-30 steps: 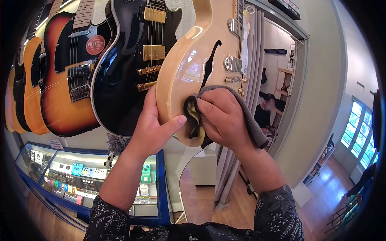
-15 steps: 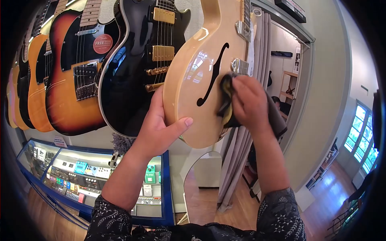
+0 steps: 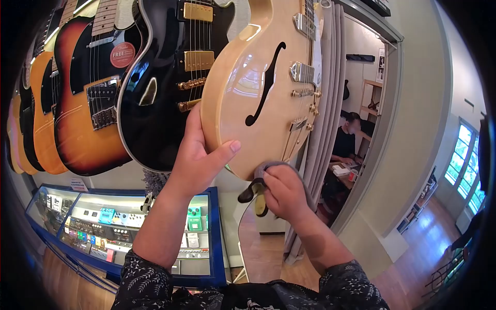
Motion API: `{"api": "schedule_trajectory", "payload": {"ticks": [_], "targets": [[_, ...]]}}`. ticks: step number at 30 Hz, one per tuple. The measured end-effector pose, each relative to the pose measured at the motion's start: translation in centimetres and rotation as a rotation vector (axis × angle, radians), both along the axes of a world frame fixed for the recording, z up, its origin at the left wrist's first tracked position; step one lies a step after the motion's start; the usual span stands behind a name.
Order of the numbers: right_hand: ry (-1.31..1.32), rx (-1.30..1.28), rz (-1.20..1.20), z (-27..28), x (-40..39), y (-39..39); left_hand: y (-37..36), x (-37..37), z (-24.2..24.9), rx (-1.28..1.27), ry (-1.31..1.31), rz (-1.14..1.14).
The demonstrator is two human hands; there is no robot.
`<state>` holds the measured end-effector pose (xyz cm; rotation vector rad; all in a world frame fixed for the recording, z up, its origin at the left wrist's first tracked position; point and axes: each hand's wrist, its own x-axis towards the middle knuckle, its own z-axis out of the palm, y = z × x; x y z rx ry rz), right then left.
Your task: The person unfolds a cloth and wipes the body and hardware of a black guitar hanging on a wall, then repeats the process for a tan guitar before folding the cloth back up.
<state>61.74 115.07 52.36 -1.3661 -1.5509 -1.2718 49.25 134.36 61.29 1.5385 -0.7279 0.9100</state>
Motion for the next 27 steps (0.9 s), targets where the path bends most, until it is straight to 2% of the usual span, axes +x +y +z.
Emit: {"api": "schedule_trajectory", "payload": {"ticks": [2,6,10,12,14,17,18,21,22,25,27], "targets": [[-0.030,0.043,-0.017,1.5,0.8,-0.2,-0.2,0.0,0.0,-0.021,-0.005,-0.022],[0.081,0.192,0.025,4.9,-0.5,0.6,-0.4,0.3,-0.2,-0.038,-0.013,-0.024],[0.062,0.097,0.086,-0.8,-0.7,1.6,0.1,0.1,-0.2,-0.028,-0.001,-0.017],[0.110,0.072,0.037,-4.0,1.0,1.7,0.3,0.0,0.1,-0.021,0.020,0.003],[0.173,0.069,-0.068,-5.1,1.9,0.9,0.6,0.1,0.1,-0.008,0.011,0.018],[0.161,0.098,-0.036,-7.2,2.9,0.9,0.4,0.0,0.1,-0.005,0.004,0.022],[0.225,-0.022,0.014,-7.0,2.6,0.6,0.2,0.0,0.1,-0.007,0.001,0.018],[0.484,0.139,-0.072,-9.8,4.6,0.4,-0.5,-0.5,0.3,-0.017,-0.006,0.004],[0.795,0.267,0.000,-10.4,5.1,0.1,-0.6,-0.7,0.3,-0.017,-0.002,0.009],[1.488,0.654,0.643,-10.1,7.7,-1.6,-0.6,-0.7,0.3,-0.013,0.010,0.042],[1.455,0.616,0.717,-8.4,7.6,-2.7,-0.4,-0.5,0.1,0.001,0.017,0.080]]}}
